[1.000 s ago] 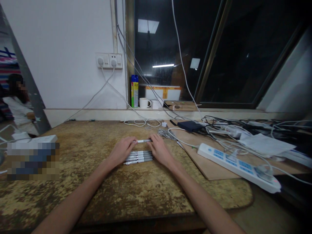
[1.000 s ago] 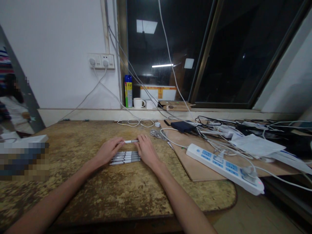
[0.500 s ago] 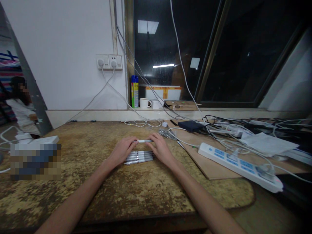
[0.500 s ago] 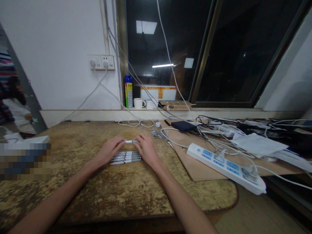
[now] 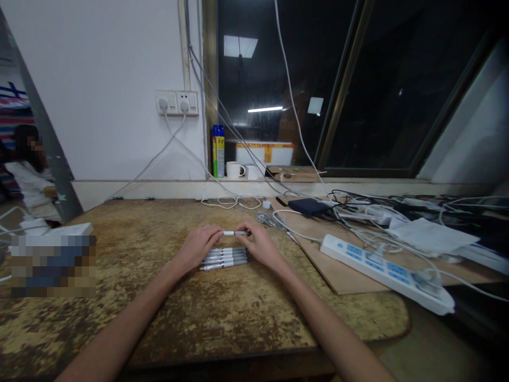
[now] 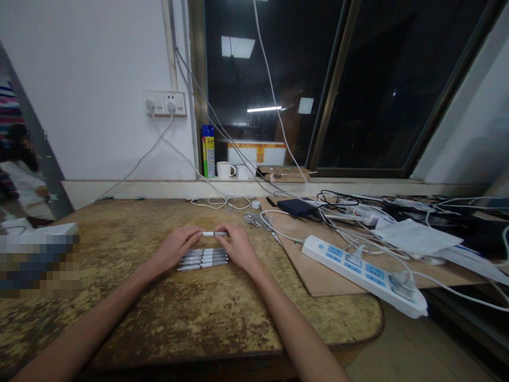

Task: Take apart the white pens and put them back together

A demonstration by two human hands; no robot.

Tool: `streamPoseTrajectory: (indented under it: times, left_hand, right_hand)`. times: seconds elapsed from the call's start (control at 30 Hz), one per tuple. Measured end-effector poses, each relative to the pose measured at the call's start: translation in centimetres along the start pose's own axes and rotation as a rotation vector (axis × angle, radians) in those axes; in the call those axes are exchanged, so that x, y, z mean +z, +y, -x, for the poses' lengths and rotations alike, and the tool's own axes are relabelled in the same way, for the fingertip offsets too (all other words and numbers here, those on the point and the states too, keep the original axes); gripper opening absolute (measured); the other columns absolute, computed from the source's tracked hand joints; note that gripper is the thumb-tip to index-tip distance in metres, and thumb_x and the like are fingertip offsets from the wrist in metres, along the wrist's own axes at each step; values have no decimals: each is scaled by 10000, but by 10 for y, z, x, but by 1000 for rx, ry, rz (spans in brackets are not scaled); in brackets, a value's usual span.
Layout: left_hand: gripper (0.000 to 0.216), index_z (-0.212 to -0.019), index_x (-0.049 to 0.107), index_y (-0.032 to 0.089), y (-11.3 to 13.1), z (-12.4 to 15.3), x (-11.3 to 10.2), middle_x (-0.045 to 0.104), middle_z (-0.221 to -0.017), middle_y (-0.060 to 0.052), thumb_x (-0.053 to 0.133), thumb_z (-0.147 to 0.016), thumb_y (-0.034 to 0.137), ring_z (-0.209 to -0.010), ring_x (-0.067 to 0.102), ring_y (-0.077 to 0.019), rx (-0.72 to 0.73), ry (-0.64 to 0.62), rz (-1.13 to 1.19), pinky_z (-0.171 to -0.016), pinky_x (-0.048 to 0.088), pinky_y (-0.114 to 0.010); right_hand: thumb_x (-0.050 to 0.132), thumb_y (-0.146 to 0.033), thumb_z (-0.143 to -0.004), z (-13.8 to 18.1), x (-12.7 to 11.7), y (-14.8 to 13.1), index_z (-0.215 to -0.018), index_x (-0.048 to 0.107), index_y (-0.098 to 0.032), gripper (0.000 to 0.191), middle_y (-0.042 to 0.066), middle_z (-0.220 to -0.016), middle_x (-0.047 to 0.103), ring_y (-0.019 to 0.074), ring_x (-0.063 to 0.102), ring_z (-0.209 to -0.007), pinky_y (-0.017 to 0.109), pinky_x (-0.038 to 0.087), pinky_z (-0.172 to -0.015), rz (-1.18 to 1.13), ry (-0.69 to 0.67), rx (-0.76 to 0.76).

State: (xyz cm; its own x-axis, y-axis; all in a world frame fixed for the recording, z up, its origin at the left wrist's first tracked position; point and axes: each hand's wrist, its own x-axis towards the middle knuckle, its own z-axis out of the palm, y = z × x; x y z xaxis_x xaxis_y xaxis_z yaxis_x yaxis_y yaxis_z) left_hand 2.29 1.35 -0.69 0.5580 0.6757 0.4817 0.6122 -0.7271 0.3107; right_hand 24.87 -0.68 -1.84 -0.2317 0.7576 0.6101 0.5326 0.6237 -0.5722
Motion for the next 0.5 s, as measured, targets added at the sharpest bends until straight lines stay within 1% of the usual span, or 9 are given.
streamPoseTrajectory:
  times: [0.07,0.1,0.17,0.23,0.3,0.37,0.43,0.5]
  left_hand:
    - [336,-1064,666,204,-1,0,0,708,-1081,-64,377,-1052,375,-1005,624,-234,7,-5,17,-891,455,-351]
    - [338,-1081,666,206,-1,0,0,708,-1098,-64,376,-1053,376,-1021,622,-234,13,-7,24,-905,452,-352]
    - [340,-1101,664,205,0,0,0,706,-1111,-66,376,-1054,380,-1036,619,-235,18,-6,33,-918,449,-355]
    - [341,-1087,666,203,1,1,0,707,-1092,-66,376,-1054,380,-1021,620,-235,15,-4,31,-911,447,-355]
    - [346,-1052,668,201,1,1,0,710,-1058,-64,371,-1054,379,-989,626,-233,4,-3,28,-893,448,-351]
    - [354,-1035,667,199,2,1,0,712,-1051,-65,363,-1056,379,-974,630,-231,-8,-2,30,-880,448,-348]
    - [357,-1053,666,198,2,1,0,711,-1083,-69,360,-1057,380,-992,630,-232,-15,0,33,-886,444,-346]
    - [357,-1066,666,199,3,1,0,709,-1103,-72,359,-1057,380,-1006,628,-233,-16,2,29,-895,439,-346]
  right_hand:
    - [638,-277,-896,0,0,0,-1008,681,-196,144,49,-1017,728,199,640,-942,299,455,-844,-40,20,-13]
    - [629,-299,-906,0,0,0,-1011,683,-197,156,49,-1006,731,198,644,-926,301,460,-832,-57,14,1]
    - [571,-340,-948,0,0,-1,-975,698,-198,193,41,-922,739,189,654,-845,293,462,-773,-83,-19,47]
    - [525,-335,-973,0,0,-1,-921,709,-199,235,31,-840,735,178,651,-777,284,456,-731,-100,-49,72]
    - [566,-293,-943,-1,-1,-2,-919,707,-195,173,30,-855,735,176,654,-794,279,462,-740,-127,-40,59]
    - [626,-250,-890,-1,-1,-2,-954,698,-191,113,35,-925,733,181,660,-863,279,475,-783,-164,-9,31]
    - [656,-260,-867,-2,-1,-2,-975,692,-188,135,40,-959,729,186,663,-903,283,484,-801,-198,18,27]
    - [630,-319,-898,-2,0,-3,-961,697,-188,160,38,-914,734,186,672,-860,284,488,-768,-215,18,62]
